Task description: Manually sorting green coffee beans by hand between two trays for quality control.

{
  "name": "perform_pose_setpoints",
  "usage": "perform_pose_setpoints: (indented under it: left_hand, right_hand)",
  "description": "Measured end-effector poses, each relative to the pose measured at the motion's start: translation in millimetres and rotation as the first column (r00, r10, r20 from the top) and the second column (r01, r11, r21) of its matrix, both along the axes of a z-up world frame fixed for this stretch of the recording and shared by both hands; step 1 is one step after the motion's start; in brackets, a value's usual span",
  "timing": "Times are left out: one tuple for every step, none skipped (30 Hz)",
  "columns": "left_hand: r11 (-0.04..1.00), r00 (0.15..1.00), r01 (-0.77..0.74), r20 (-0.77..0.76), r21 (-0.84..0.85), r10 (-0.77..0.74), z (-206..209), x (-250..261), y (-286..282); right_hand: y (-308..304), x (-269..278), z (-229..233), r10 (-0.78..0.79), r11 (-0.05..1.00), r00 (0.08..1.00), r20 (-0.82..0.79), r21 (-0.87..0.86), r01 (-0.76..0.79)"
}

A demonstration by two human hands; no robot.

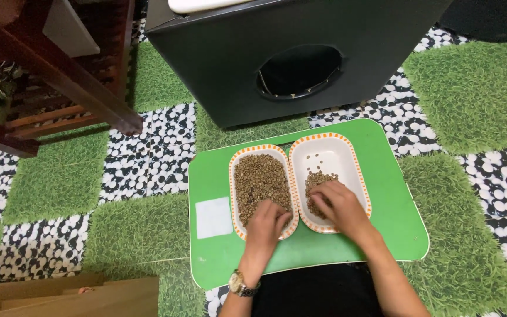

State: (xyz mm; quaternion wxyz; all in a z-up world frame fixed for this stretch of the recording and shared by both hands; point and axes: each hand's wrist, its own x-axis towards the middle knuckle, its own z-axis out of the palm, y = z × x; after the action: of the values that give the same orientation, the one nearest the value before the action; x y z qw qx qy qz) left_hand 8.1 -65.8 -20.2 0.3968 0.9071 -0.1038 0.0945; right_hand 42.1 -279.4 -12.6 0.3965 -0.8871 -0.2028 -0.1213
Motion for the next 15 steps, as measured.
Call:
perform_pose_setpoints:
  left_hand:
    - [0.998, 0.997, 0.056, 0.045, -0.006, -0.056, 1.3, 2.5, -8.3]
    - [0.994, 0.990, 0.112, 0.089, -0.009, -0.111, 2.5, 5.0, -16.8]
    - [0.994, 0.990, 0.113, 0.090, -0.008, -0.111, -9.4, 9.2, -24.5]
    - [0.986, 0.975, 0.157, 0.151, 0.051, -0.163, -21.3, 13.5, -32.4]
    - [0.974, 0.954, 0.196, 0.207, 0.113, -0.217, -33.2, 17.9, -40.3]
    - [0.974, 0.954, 0.198, 0.208, 0.114, -0.218, -28.9, 19.6, -47.2]
    - [0.966, 0.942, 0.212, 0.234, 0.147, -0.242, -24.5, 21.4, -54.0]
    - [0.957, 0.928, 0.224, 0.259, 0.182, -0.267, -20.3, 23.0, -60.4]
    - [0.957, 0.928, 0.226, 0.259, 0.183, -0.268, -22.7, 25.8, -65.0]
    - [0.950, 0.919, 0.242, 0.267, 0.195, -0.289, -25.4, 28.0, -69.3]
    - [0.944, 0.910, 0.258, 0.275, 0.207, -0.309, -28.0, 30.2, -73.5]
    - [0.944, 0.910, 0.258, 0.275, 0.208, -0.310, -22.6, 30.6, -74.6]
    - [0.937, 0.907, 0.268, 0.270, 0.225, -0.324, -17.3, 31.0, -75.7]
    - [0.930, 0.904, 0.277, 0.264, 0.240, -0.337, -12.4, 30.8, -76.9]
    - [0.931, 0.904, 0.277, 0.264, 0.240, -0.337, -12.1, 30.3, -76.9]
  right_hand:
    - [-5.5, 0.0, -1.4, -0.037, 0.999, 0.999, -0.020, -0.007, 0.037]
    - [-11.1, 0.2, -2.7, -0.074, 0.997, 0.997, -0.040, -0.015, 0.073]
    - [-18.0, 2.3, -8.4, -0.074, 0.997, 0.996, -0.039, -0.015, 0.073]
    - [-25.2, 4.3, -14.1, -0.074, 0.996, 0.997, -0.017, -0.046, 0.073]
    - [-32.3, 6.3, -19.8, -0.073, 0.994, 0.997, 0.005, -0.076, 0.073]
    - [-34.5, 5.9, -20.3, -0.074, 0.994, 0.997, 0.005, -0.076, 0.074]
    - [-36.7, 5.5, -20.7, -0.089, 0.993, 0.996, 0.012, -0.080, 0.090]
    - [-38.4, 5.0, -21.3, -0.104, 0.991, 0.994, 0.018, -0.082, 0.105]
    - [-39.0, 5.0, -19.4, -0.105, 0.991, 0.994, 0.018, -0.081, 0.106]
    - [-39.1, 4.6, -17.7, -0.115, 0.989, 0.993, 0.021, -0.087, 0.116]
    - [-39.1, 4.2, -16.0, -0.124, 0.988, 0.992, 0.023, -0.093, 0.126]
    - [-39.2, 3.8, -13.9, -0.124, 0.988, 0.992, 0.023, -0.092, 0.126]
    - [-39.2, 3.3, -11.8, -0.129, 0.987, 0.991, 0.026, -0.093, 0.131]
    - [-39.3, 2.3, -9.9, -0.133, 0.986, 0.991, 0.028, -0.094, 0.135]
    - [-39.9, 2.0, -11.8, -0.132, 0.986, 0.991, 0.028, -0.094, 0.134]
